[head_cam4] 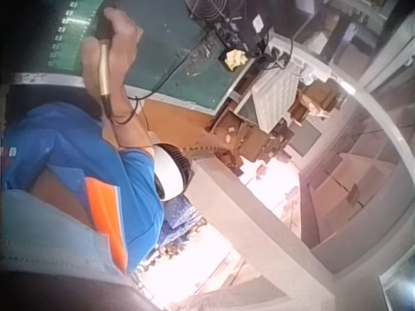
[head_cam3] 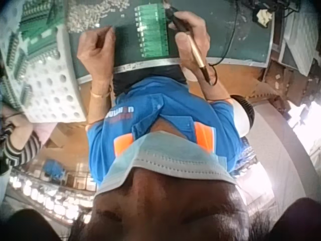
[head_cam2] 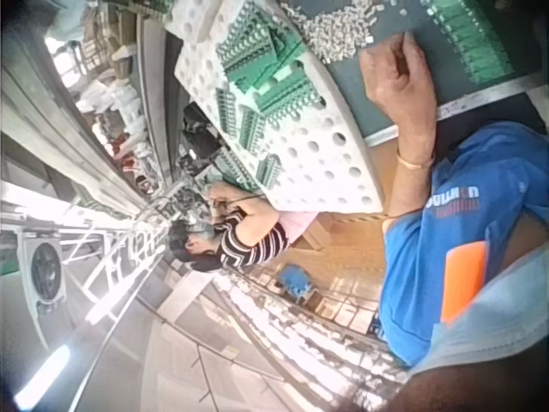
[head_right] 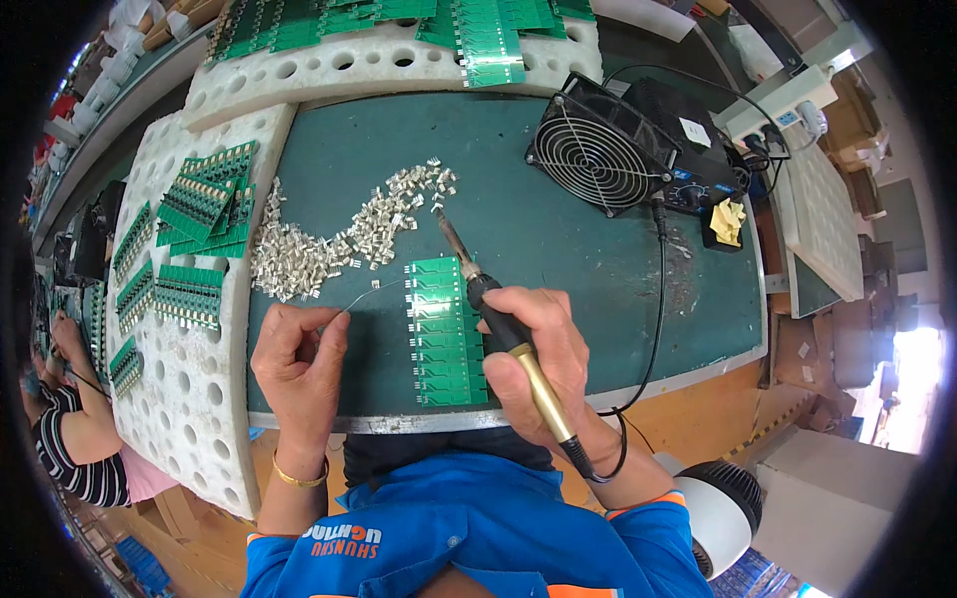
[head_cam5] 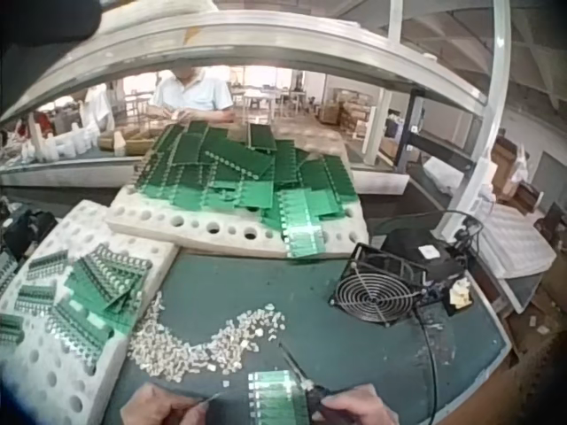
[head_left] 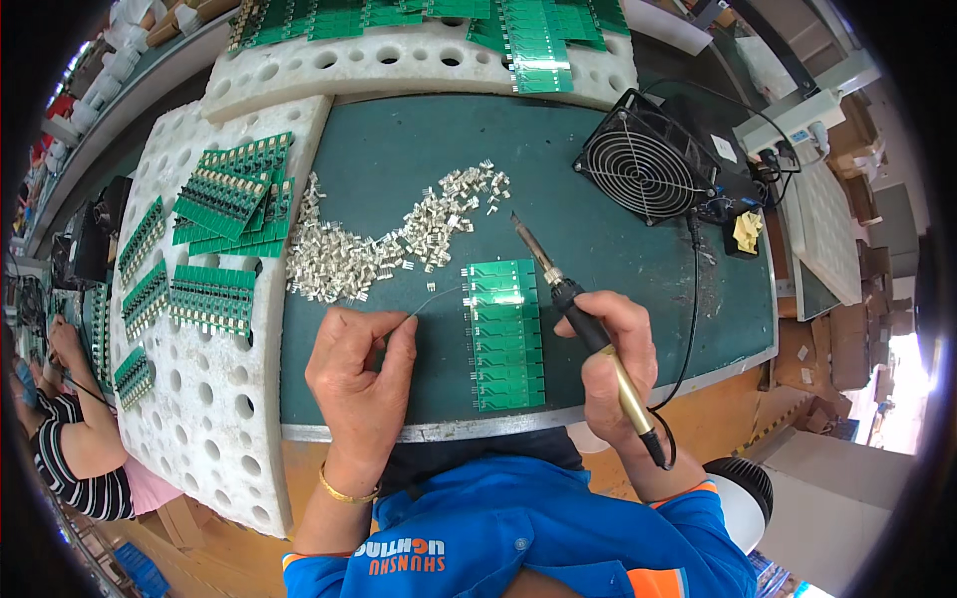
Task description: The person picks up circuit board strips and solders components onto them using a soldering iron and solder wire.
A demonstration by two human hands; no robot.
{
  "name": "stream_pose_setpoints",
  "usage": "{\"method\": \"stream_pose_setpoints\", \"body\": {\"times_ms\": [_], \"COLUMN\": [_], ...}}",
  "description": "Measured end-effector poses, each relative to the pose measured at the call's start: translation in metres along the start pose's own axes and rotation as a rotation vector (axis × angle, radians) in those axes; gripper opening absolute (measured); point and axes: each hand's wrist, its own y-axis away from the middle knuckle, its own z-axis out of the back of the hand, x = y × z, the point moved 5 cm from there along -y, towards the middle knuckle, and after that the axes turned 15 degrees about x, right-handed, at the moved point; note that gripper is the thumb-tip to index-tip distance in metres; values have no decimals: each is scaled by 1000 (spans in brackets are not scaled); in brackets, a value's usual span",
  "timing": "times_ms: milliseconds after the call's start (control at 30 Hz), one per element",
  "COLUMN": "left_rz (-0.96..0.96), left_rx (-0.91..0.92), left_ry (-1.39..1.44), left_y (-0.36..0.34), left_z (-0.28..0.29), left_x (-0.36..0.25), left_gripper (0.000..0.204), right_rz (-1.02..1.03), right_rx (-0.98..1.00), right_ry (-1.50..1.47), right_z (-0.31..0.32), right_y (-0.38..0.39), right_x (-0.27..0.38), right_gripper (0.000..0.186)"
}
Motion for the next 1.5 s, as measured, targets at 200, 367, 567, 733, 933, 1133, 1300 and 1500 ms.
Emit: {"method": "stream_pose_setpoints", "body": {"times_ms": [200,367,567,733,933,1133,1300,1500], "left_rz": [-28,-12,-47,-20,-30,-47,-58,-41], "left_rx": [-28,-21,-8,2,7,9,7,6], "left_ry": [-111,-115,-155,-134,-161,-168,-232,-209], "left_y": [-9,-12,-13,-12,-14,-15,-16,-15], "left_z": [-10,-10,-12,-13,-14,-14,-12,-14], "left_x": [3,7,7,7,4,4,4,4], "left_gripper": [11,13,13,13,14,14,16,14], "right_rz": [106,166,136,135,122,126,127,135], "right_rx": [-63,-97,-119,-123,-127,-135,-129,-134], "right_ry": [137,132,193,213,215,222,221,232], "right_z": [-1,-7,-16,-17,-16,-18,-19,-19], "right_y": [-7,-13,-18,-19,-21,-23,-23,-24], "right_x": [-1,-2,-2,-2,-3,-5,-6,-6], "right_gripper": [23,16,13,12,14,16,17,18]}}
